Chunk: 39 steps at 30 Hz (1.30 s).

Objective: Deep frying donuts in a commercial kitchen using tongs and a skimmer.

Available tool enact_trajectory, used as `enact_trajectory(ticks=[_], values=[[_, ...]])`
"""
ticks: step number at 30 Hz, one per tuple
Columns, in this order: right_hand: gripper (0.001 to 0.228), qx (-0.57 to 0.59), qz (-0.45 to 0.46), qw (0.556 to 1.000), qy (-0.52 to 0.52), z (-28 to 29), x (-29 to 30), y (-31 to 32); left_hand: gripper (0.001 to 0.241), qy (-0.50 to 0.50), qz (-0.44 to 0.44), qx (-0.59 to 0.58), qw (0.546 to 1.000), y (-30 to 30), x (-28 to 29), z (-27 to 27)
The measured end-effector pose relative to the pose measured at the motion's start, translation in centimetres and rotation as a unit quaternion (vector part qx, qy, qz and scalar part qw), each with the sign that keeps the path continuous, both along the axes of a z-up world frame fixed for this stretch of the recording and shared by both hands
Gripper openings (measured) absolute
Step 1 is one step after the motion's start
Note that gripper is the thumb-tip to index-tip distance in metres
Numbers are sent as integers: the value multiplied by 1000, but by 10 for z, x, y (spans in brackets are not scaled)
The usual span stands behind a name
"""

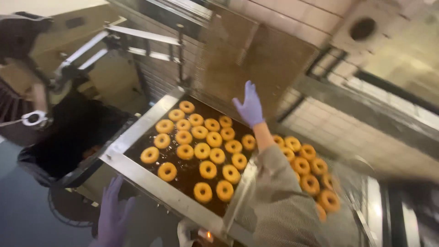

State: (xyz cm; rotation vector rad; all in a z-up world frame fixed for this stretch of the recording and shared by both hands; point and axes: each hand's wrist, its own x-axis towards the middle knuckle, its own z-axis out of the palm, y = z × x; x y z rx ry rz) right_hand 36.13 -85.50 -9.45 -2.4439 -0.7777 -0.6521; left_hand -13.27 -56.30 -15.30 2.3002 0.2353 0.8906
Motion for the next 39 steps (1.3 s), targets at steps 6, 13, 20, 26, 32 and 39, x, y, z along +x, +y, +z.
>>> enact_trajectory(ticks=[6, 13, 20, 26, 32, 39], values=[[88, 43, -16, 998, 38, -53, -235, -167, 67, 13, -83, -111, 990, -56, -38, -1], [65, 79, -317, 933, 149, -94, -403, -432, 59, 49, -136, -82, 986, -104, -69, -27], [48, 5, -450, 886, 109, -195, -459, -662, 55, 84, -131, -43, 987, -174, -75, 20], [38, 13, -438, 852, 286, -216, -450, -673, 50, 88, -109, -70, 988, -239, -72, 36], [40, -79, -412, 849, 323, -233, -391, -728, 51, 54, -88, -12, 995, -293, -70, 22], [49, -50, -363, 771, 521, -147, -323, -723, 49, 64, -84, -29, 994, -315, -91, 32]])
